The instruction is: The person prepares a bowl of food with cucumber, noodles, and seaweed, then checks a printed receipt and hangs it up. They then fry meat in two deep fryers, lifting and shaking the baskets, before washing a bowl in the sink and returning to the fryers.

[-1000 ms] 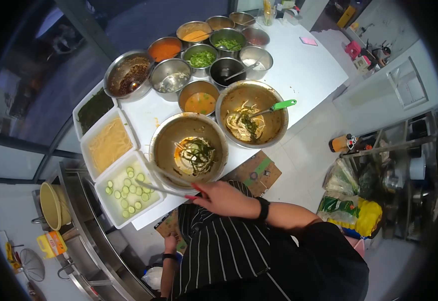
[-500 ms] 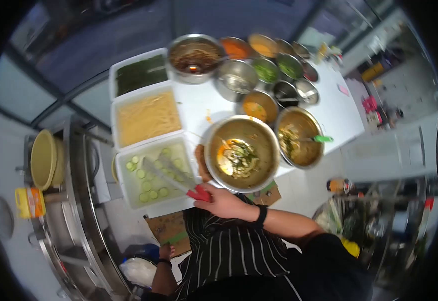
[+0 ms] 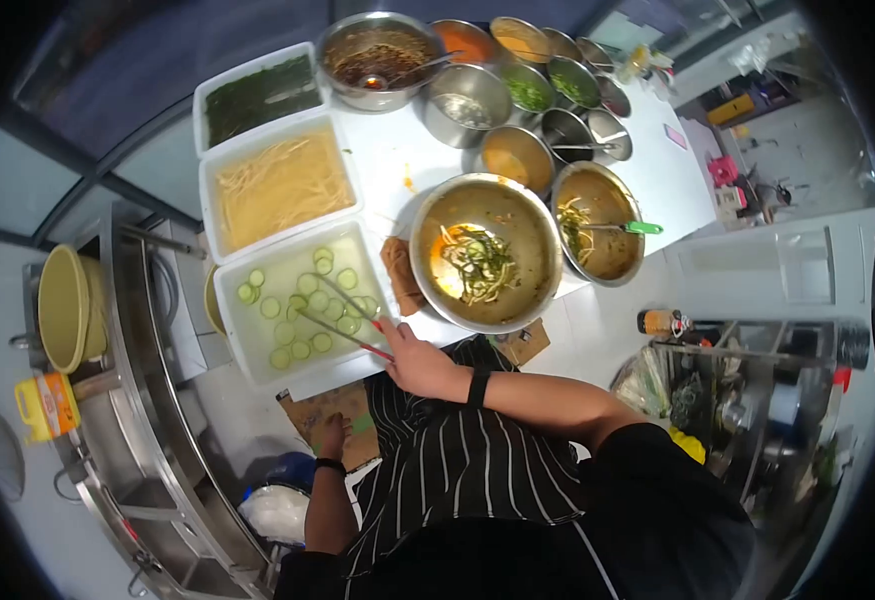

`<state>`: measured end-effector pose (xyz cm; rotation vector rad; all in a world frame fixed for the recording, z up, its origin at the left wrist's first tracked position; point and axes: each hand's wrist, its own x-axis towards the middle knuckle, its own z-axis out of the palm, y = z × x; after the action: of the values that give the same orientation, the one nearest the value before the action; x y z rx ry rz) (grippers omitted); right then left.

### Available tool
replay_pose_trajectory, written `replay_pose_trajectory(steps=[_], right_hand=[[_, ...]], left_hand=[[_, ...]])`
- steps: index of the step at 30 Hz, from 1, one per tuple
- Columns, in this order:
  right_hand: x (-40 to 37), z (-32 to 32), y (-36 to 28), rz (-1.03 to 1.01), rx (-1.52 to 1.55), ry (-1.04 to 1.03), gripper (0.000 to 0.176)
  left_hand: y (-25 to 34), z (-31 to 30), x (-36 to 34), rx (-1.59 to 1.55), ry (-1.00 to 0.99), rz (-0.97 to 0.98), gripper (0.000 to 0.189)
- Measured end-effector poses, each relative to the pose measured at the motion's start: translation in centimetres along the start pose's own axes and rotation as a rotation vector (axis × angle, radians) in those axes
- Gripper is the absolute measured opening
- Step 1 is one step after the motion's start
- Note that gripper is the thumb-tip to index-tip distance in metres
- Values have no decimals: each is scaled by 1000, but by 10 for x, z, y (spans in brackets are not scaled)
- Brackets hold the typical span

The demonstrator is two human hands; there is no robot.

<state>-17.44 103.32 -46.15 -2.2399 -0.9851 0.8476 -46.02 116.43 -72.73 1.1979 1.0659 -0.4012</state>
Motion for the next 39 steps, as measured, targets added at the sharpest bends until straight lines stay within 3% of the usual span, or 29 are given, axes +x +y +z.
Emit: replay_pose_trajectory(steps=[1,3,5,8,10,12,14,15,19,21,23,24,25,28,29,31,32,34,35,36,37,38,39], right_hand=[[-3,-2,4,-5,-11,-36,71],[-12,-9,9,-9,-10,-62,73],[-33,-29,7,-37,-12,-53,70],[-71,-101,-7,-96,90,-34,62],[-110,-147,2,-175,39,229,57],[-159,-200,20,-174,-252,489,55],[-223,-252,28,-31,-395,740,50],[-254,-273,32,-54,-402,886,50],[-375,-329,40,-264,-488,973,40],[-411,-339,60,-374,-530,958,35],[-436,-338,86,-666,-629,1223,12],[-453,-344,95,-684,-660,1251,13],[-472,-350,101,-648,-674,1258,14],[-519,-369,120,-550,-706,1281,20],[-530,-374,128,-517,-706,1299,22],[-549,-386,142,-466,-717,1313,26],[-556,-390,149,-423,-721,1311,28],[-561,-401,168,-300,-640,1312,32],[-566,-410,182,-281,-433,1260,36],[-570,-416,204,-263,-236,1196,41],[-569,-414,232,-433,81,1182,41],[-562,-413,270,-594,396,1130,41],[-556,-420,314,-686,801,854,38]], left_hand=[[6,2,-2,15,-9,5,31],[19,6,-16,-137,97,-201,26],[6,-2,-16,-115,80,-233,24],[5,-1,-13,-62,50,-290,21],[12,7,-19,-10,47,-319,20],[30,17,-19,53,-169,-297,18],[47,48,-19,172,-84,-278,18],[55,63,-21,267,-14,-264,18],[81,117,-10,388,-53,-223,26],[85,151,-8,886,-270,345,28],[68,174,28,921,-279,492,27],[64,193,41,933,-316,622,27],[114,252,-7,787,-199,163,30],[141,328,-22,644,-97,131,28],[143,332,-11,852,-285,366,31],[125,335,25,1368,-241,812,39],[138,364,-2,1141,-274,668,44],[141,392,-15,1216,-264,687,39],[153,406,-27,1435,-313,516,35],[119,383,16,1613,-394,884,33],[105,388,25,1437,-316,691,32],[84,375,43,1392,-285,638,33],[74,379,61,1344,-259,576,35]])
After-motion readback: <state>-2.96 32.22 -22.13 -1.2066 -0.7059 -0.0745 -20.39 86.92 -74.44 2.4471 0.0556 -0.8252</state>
